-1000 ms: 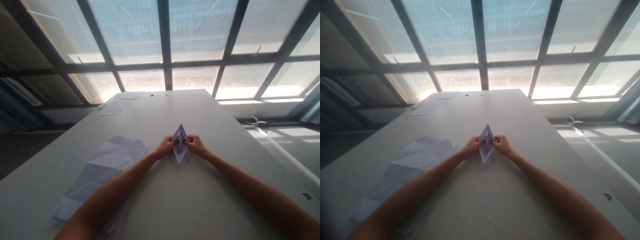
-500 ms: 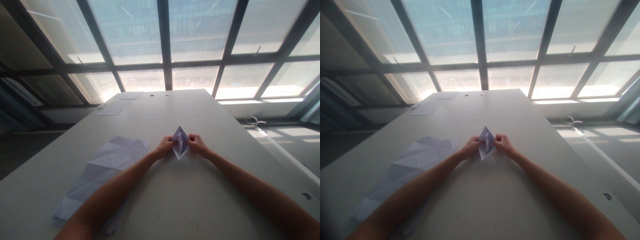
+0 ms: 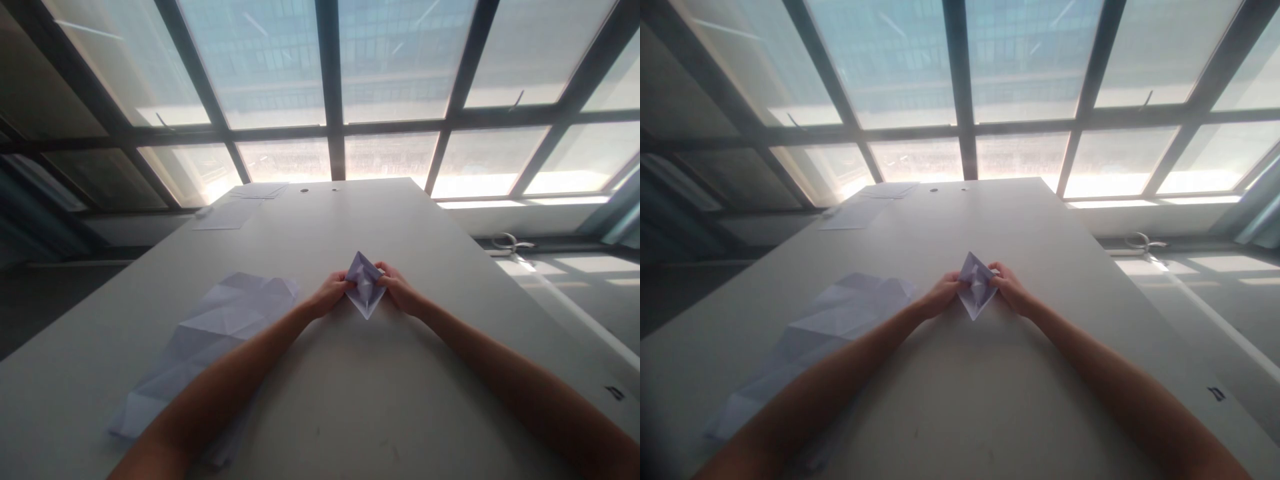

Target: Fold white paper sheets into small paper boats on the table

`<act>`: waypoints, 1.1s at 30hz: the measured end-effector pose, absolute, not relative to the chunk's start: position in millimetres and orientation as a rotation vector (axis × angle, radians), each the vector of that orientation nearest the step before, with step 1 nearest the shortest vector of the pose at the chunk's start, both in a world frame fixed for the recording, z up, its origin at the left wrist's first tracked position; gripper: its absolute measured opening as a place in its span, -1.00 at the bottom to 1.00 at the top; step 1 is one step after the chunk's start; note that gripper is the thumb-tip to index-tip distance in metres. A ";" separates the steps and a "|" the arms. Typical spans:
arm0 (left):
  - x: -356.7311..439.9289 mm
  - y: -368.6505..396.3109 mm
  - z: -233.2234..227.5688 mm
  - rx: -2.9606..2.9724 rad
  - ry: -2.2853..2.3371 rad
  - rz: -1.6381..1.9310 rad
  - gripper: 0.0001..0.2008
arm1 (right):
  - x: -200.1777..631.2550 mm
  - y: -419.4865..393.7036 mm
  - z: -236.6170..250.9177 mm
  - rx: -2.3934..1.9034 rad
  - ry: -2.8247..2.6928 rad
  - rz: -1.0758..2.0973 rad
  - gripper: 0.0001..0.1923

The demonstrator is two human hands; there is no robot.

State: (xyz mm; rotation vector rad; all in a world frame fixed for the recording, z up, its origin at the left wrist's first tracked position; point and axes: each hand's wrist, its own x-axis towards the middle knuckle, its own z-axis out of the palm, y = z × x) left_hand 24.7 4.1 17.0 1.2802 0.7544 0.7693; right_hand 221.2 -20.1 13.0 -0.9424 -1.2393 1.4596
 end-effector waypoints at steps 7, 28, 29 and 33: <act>25.8 6.0 15.1 1.399 0.847 0.781 -0.79 | 217.7 -16.0 9.4 -1.088 -1.326 1.292 -0.72; 16.4 16.5 7.3 1.702 1.137 0.865 -0.56 | 220.8 -4.0 -10.6 -1.351 -1.507 0.889 -0.62; 16.3 16.6 7.0 1.697 1.160 0.886 -0.57 | 221.1 -4.5 -9.5 -1.367 -1.512 0.864 -0.62; 16.7 15.9 8.5 1.694 1.239 0.995 -0.61 | 224.0 -5.8 -5.4 -1.407 -1.517 0.663 -0.67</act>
